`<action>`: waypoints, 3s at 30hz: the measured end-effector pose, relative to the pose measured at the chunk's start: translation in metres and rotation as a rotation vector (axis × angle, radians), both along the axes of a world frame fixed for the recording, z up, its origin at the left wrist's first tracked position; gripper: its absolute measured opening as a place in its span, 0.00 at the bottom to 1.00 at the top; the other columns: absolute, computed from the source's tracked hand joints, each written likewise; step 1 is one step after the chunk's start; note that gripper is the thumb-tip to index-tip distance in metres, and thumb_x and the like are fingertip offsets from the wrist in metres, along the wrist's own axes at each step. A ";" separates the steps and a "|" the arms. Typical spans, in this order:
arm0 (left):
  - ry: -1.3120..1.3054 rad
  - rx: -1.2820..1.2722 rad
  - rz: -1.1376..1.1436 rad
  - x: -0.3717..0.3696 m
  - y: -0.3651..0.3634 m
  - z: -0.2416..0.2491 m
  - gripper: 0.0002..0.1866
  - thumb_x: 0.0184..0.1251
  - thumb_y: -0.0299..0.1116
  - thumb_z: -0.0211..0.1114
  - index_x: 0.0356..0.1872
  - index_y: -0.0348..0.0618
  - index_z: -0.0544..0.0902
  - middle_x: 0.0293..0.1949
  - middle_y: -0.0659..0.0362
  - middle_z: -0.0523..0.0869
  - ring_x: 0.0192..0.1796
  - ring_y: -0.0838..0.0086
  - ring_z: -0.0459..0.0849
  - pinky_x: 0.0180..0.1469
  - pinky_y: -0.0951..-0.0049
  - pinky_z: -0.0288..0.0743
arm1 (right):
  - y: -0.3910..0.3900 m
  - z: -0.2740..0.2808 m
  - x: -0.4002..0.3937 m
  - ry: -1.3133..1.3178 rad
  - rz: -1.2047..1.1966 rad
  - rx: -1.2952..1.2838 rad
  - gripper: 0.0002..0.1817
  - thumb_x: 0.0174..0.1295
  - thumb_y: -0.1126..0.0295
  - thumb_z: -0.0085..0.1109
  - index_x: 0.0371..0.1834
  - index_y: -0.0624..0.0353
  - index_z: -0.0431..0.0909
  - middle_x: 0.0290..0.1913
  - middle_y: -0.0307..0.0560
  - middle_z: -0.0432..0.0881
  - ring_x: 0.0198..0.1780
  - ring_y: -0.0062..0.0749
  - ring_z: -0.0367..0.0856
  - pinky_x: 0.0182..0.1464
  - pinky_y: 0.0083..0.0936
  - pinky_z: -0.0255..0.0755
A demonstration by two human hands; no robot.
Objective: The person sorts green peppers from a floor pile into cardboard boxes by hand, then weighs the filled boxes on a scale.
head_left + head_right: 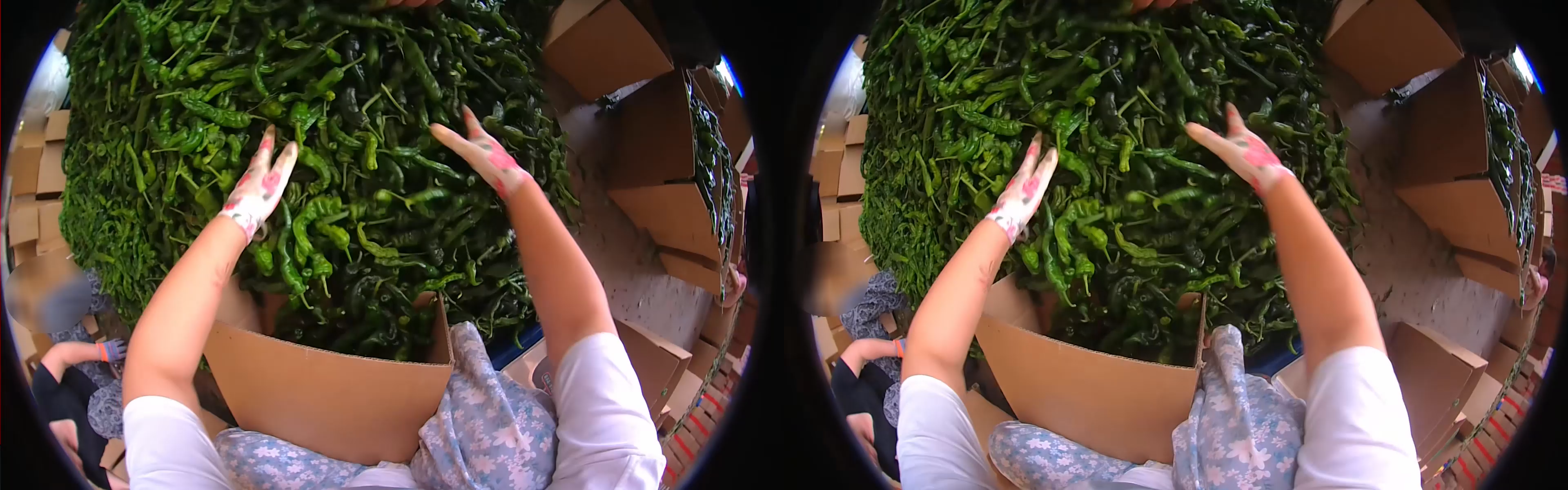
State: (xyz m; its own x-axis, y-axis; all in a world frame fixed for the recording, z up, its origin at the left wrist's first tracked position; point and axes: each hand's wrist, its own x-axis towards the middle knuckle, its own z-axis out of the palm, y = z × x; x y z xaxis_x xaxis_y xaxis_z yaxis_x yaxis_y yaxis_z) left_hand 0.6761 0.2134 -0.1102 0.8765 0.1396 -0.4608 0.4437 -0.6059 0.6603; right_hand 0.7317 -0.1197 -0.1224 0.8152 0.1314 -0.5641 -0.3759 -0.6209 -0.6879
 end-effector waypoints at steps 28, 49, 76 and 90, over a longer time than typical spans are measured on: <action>0.383 -0.078 -0.536 -0.104 0.060 0.154 0.24 0.68 0.52 0.56 0.47 0.40 0.82 0.42 0.54 0.86 0.46 0.70 0.83 0.50 0.68 0.76 | 0.058 0.151 -0.102 -0.363 0.543 0.433 0.21 0.64 0.52 0.51 0.46 0.57 0.80 0.27 0.50 0.81 0.32 0.39 0.83 0.37 0.32 0.75; 0.588 -0.317 -0.014 -0.063 0.046 0.055 0.37 0.69 0.61 0.47 0.69 0.42 0.64 0.67 0.52 0.68 0.69 0.71 0.64 0.69 0.68 0.55 | 0.108 -0.005 -0.057 0.332 0.415 0.569 0.65 0.39 0.30 0.66 0.68 0.75 0.56 0.72 0.68 0.51 0.74 0.49 0.51 0.73 0.31 0.47; 0.275 0.315 -0.605 -0.345 0.084 0.164 0.23 0.54 0.46 0.63 0.49 0.44 0.81 0.47 0.49 0.83 0.50 0.58 0.81 0.54 0.64 0.74 | 0.156 0.139 -0.344 -0.764 1.454 0.101 0.32 0.53 0.67 0.53 0.66 0.54 0.63 0.54 0.61 0.72 0.54 0.46 0.76 0.39 0.36 0.77; 0.201 0.691 -0.061 -0.487 0.126 0.170 0.23 0.68 0.49 0.48 0.47 0.37 0.75 0.42 0.45 0.85 0.46 0.53 0.83 0.50 0.58 0.75 | 0.065 0.167 -0.412 0.652 0.581 -0.098 0.35 0.65 0.39 0.43 0.37 0.66 0.82 0.37 0.56 0.84 0.39 0.33 0.84 0.35 0.31 0.76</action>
State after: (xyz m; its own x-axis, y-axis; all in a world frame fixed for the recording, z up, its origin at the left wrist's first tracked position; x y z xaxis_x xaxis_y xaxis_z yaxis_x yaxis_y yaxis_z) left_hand 0.1889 0.3392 0.0601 0.7992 0.4113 -0.4382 0.4688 -0.8829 0.0262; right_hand 0.3197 -0.0551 0.0447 0.1461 0.3526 -0.9243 -0.2811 -0.8810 -0.3805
